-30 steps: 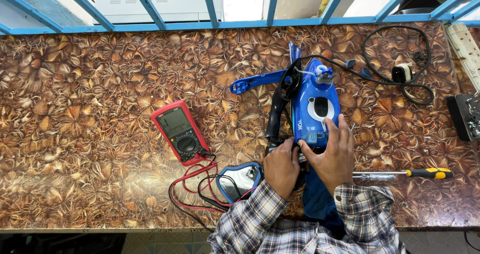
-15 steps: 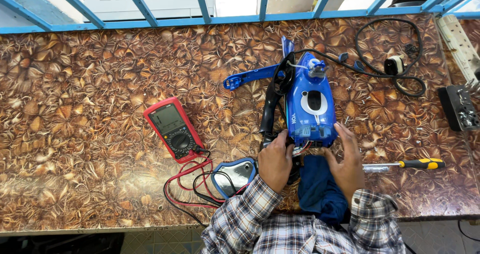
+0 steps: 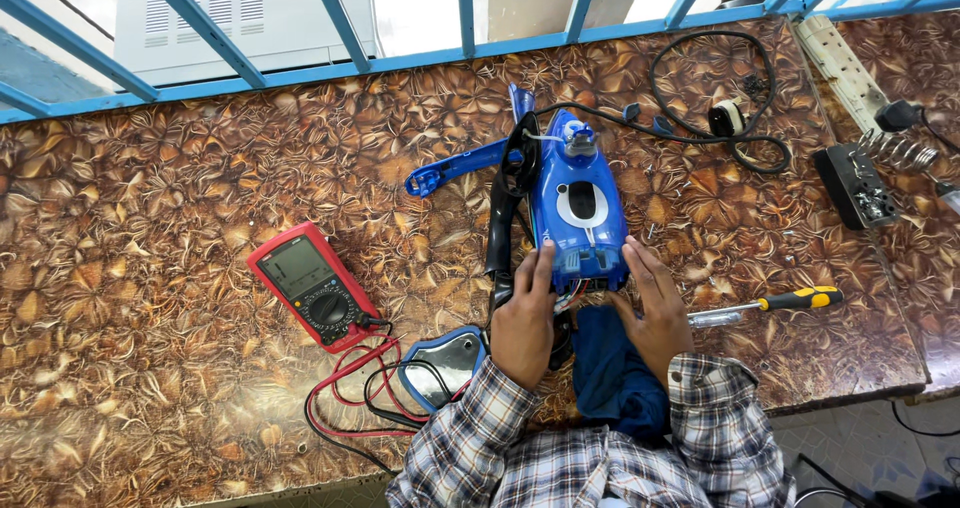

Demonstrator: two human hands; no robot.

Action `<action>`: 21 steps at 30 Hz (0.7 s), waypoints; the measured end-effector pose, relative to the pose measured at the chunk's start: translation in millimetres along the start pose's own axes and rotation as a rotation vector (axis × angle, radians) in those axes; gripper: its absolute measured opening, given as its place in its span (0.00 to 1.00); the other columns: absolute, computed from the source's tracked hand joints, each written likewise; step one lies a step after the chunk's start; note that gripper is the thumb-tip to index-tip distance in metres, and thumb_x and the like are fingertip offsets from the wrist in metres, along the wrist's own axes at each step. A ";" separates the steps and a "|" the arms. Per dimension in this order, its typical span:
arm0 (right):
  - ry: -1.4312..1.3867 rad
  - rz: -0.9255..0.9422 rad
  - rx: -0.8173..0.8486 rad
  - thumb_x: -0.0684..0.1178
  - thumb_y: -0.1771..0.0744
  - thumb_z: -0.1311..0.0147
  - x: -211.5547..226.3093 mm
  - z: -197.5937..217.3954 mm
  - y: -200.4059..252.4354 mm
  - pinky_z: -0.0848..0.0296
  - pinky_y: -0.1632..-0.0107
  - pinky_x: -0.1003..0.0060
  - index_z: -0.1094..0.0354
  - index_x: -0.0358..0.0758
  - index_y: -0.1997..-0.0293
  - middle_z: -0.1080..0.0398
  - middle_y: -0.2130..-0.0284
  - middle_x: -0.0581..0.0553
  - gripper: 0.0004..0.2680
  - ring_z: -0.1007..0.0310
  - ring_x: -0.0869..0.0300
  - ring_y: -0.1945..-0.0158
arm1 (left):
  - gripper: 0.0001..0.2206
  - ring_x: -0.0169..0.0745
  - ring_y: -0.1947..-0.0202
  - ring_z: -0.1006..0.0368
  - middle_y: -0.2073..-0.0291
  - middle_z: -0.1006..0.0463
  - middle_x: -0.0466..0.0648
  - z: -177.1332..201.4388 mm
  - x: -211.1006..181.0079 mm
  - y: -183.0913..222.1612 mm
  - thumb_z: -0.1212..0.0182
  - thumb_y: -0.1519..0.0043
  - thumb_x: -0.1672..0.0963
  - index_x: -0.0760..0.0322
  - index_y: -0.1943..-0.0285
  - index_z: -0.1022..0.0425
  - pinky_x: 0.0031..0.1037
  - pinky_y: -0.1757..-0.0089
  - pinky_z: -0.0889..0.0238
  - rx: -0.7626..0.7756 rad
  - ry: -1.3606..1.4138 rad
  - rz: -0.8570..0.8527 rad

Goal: The person disassembles a blue steam iron and tests its internal electrical components using a multimeter. They use a screwdriver to handle the internal wiring and heating plate after removing the iron's outer casing.

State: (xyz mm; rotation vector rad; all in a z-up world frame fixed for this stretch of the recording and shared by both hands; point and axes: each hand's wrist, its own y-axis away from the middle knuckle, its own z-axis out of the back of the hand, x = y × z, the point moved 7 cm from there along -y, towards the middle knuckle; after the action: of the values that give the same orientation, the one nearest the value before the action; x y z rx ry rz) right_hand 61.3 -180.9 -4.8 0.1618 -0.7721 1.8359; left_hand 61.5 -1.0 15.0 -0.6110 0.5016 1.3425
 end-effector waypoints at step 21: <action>-0.162 0.025 -0.082 0.41 0.37 0.38 -15.1 -1.4 8.4 0.32 0.35 0.40 0.48 0.30 0.28 0.36 0.36 0.29 0.29 0.36 0.36 0.34 | 0.36 0.64 0.65 0.18 0.32 0.37 0.64 -11.3 6.7 0.2 0.40 0.39 0.62 0.54 0.20 0.50 0.44 0.71 0.22 -0.032 -0.136 -0.137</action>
State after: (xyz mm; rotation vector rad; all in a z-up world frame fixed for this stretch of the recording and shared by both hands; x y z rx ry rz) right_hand 60.4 -193.7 -16.3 0.2510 -0.9640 1.8271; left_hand 62.6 -3.5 2.1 -0.5658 0.3230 1.2542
